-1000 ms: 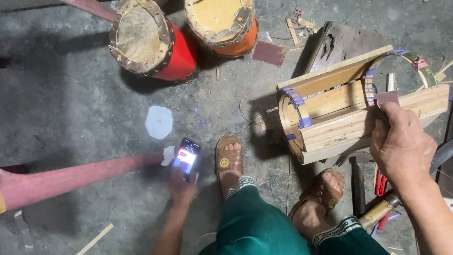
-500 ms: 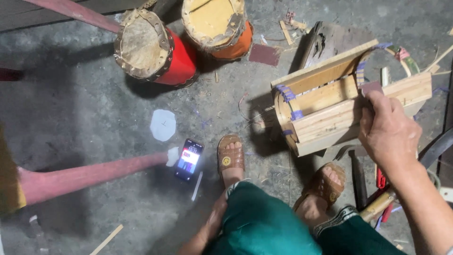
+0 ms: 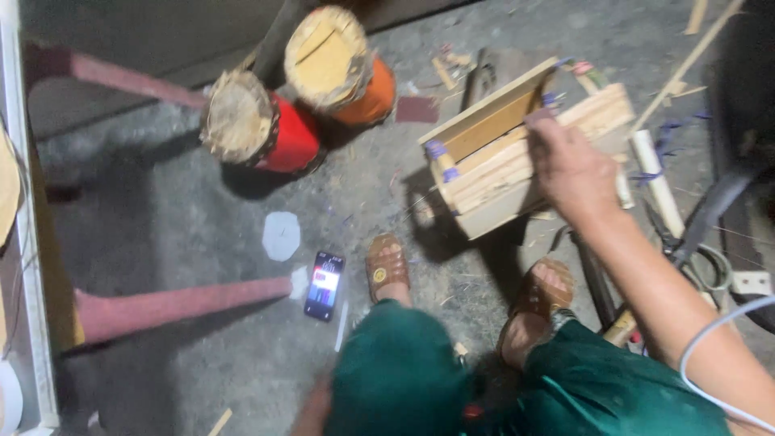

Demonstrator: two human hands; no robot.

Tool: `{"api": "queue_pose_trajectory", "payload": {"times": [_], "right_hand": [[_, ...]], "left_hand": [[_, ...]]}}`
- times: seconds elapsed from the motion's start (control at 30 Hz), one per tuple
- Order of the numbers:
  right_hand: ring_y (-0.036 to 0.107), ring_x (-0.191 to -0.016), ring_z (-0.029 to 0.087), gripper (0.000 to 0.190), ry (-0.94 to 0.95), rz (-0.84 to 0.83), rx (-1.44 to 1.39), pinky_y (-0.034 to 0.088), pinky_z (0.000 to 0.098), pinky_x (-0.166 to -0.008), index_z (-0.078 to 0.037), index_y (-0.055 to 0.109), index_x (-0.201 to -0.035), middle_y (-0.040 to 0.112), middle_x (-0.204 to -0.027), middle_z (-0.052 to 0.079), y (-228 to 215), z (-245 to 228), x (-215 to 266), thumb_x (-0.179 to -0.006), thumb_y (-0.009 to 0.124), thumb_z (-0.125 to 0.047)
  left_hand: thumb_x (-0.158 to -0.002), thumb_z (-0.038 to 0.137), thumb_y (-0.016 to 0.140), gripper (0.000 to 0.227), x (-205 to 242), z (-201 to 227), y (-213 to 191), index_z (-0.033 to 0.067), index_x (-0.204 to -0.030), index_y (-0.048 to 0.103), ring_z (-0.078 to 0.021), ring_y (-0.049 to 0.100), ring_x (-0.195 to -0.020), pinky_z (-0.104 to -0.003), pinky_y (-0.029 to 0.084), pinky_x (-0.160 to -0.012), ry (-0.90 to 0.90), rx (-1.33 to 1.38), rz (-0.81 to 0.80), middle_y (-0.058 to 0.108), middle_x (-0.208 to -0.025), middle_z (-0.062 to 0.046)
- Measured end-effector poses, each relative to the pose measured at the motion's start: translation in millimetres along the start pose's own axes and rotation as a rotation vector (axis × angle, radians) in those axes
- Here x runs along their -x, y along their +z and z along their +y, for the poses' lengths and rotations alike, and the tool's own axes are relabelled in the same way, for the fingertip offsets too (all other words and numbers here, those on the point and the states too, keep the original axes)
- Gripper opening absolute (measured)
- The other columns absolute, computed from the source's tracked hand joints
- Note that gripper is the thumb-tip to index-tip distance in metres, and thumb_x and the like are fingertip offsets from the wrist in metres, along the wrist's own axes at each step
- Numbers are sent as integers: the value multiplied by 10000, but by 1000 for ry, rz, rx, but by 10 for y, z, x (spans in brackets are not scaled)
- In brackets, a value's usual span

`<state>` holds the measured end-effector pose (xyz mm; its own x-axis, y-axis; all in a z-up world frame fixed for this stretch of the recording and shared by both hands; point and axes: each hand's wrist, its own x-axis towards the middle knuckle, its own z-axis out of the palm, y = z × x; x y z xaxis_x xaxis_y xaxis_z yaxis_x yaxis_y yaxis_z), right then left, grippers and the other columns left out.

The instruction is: Sanding the edges of a wooden box and hammering nails to secure the structure.

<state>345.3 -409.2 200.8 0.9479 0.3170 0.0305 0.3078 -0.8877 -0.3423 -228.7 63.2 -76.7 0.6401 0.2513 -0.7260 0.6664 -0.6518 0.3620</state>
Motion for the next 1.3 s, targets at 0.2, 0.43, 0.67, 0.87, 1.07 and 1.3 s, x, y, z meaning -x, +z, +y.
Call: {"api": "queue_pose_trajectory", "payload": {"times": [0.2, 0.43, 0.67, 0.87, 1.07, 1.3], "right_hand": [[641, -675, 424, 359, 18, -21, -91, 521, 510, -510, -328, 539, -1331, 651, -1031, 134, -91, -31, 5, -1076, 366, -512], [590, -740, 337, 224, 5, -174, -43, 494, 473, -670, -386, 475, -1235, 522, -959, 85, -284, -110, 84, -1034, 390, -335], [733, -876, 416, 397, 98, -289, 57, 596, 543, -834, -486, 395, -1374, 533, -1108, 54, -726, -253, -40, -1028, 369, -294], [623, -469, 376, 432, 0, -149, 372, 538, 510, -390, -273, 433, -1394, 486, -1021, 150, -441, -105, -345, -981, 418, -148], [426, -403, 93, 694, -407, -274, 357, 341, 279, -239, -281, 460, -1342, 559, -967, 112, 131, -810, 152, -726, 719, -92], [683, -545, 330, 616, 146, -389, 535, 524, 442, -436, -341, 363, -1448, 681, -791, 45, -252, -443, -240, -893, 417, -78]], "left_hand": [[-922, 2, 484, 551, 1560, 3292, -2469, -120, -1455, 410, -564, 538, -1335, -600, 501, -1074, 448, 1018, 588, 490, -1450, -365], [-947, 374, 615, 457, 878, 5566, -2929, 128, -1323, 702, -232, 672, -1263, -391, 478, -1108, 346, -122, -193, 735, -1341, -63], [-896, 441, 788, 909, -851, 5755, -1521, -43, -1543, 371, -335, 533, -1388, -498, 447, -1149, 375, 315, -330, 534, -1502, -248], [-867, 194, 660, 558, -1124, 5587, -1062, 68, -1407, 596, -242, 592, -1346, -344, 427, -1147, 656, 661, -191, 645, -1444, -92], [-860, 184, 659, 558, -1112, 5582, -951, 65, -1402, 602, -254, 609, -1339, -351, 451, -1141, 545, 749, -208, 661, -1428, -98], [-873, 156, 641, 559, -861, 5739, -1227, 60, -1420, 577, -278, 592, -1363, -370, 452, -1154, 583, 785, -269, 640, -1452, -115]]}}
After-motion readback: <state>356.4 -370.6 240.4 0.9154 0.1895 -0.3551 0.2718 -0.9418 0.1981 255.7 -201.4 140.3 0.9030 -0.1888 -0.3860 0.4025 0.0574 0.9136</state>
